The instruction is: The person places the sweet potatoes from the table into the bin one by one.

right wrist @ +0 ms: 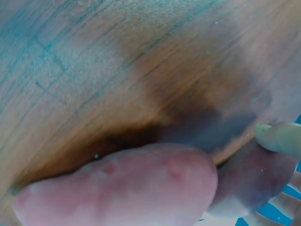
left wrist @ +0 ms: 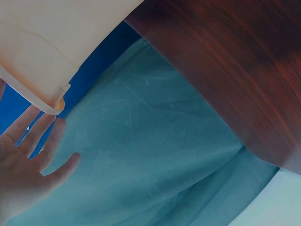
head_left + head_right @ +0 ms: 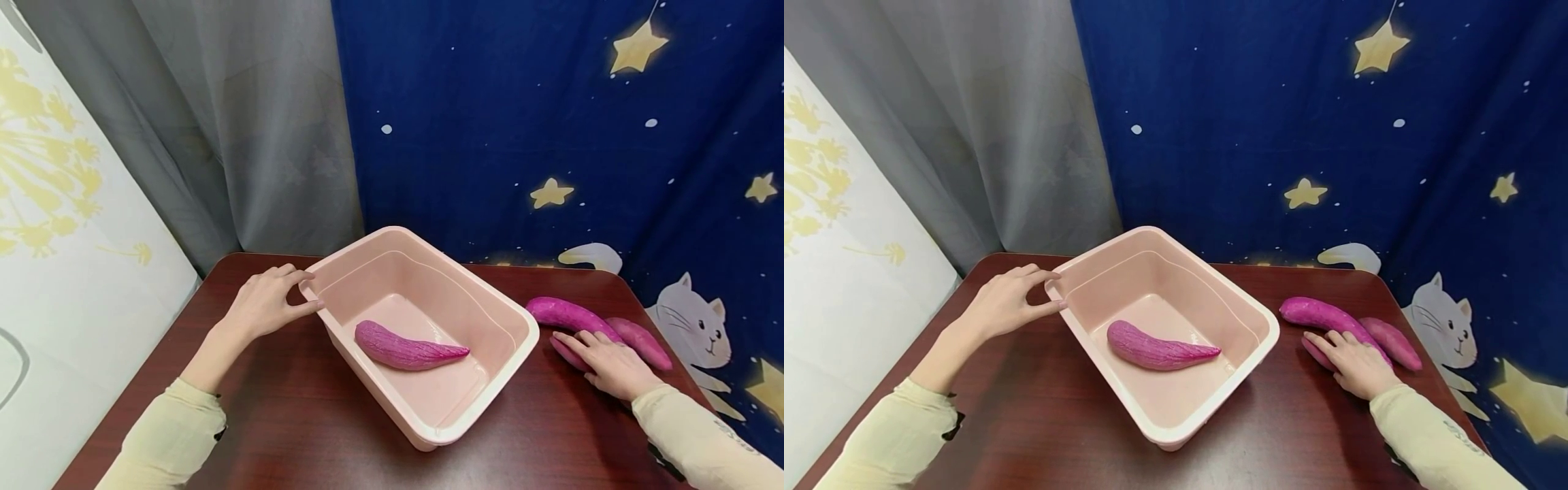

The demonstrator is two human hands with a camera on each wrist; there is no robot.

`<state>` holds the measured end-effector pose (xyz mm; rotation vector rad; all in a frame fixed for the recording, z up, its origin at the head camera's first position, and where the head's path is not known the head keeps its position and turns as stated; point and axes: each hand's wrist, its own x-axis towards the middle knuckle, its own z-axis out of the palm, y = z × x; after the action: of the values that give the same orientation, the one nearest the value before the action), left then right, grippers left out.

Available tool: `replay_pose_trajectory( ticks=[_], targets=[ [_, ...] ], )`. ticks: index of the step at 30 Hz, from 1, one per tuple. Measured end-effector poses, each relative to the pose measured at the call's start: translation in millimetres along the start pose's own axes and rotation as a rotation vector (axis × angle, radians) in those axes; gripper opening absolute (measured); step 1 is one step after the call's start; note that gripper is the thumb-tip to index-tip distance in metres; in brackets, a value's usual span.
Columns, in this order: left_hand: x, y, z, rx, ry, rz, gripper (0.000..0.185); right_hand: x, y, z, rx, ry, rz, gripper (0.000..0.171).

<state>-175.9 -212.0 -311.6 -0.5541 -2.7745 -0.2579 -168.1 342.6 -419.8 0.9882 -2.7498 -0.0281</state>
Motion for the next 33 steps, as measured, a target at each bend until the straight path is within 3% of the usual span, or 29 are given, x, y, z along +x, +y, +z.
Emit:
replay_pose_trajectory(
  ticks=[22, 33],
  targets=[
    [0.1, -1.0, 0.4, 0.005, 0.008, 0.005, 0.056, 5, -21, -42, -0.034, 0.016, -0.109, 0.080],
    [-0.5, -1.3, 1.0, -0.002, 0.001, 0.003, 0.057, 4, -22, -65, -0.078, 0.065, -0.176, 0.084]
  ],
)
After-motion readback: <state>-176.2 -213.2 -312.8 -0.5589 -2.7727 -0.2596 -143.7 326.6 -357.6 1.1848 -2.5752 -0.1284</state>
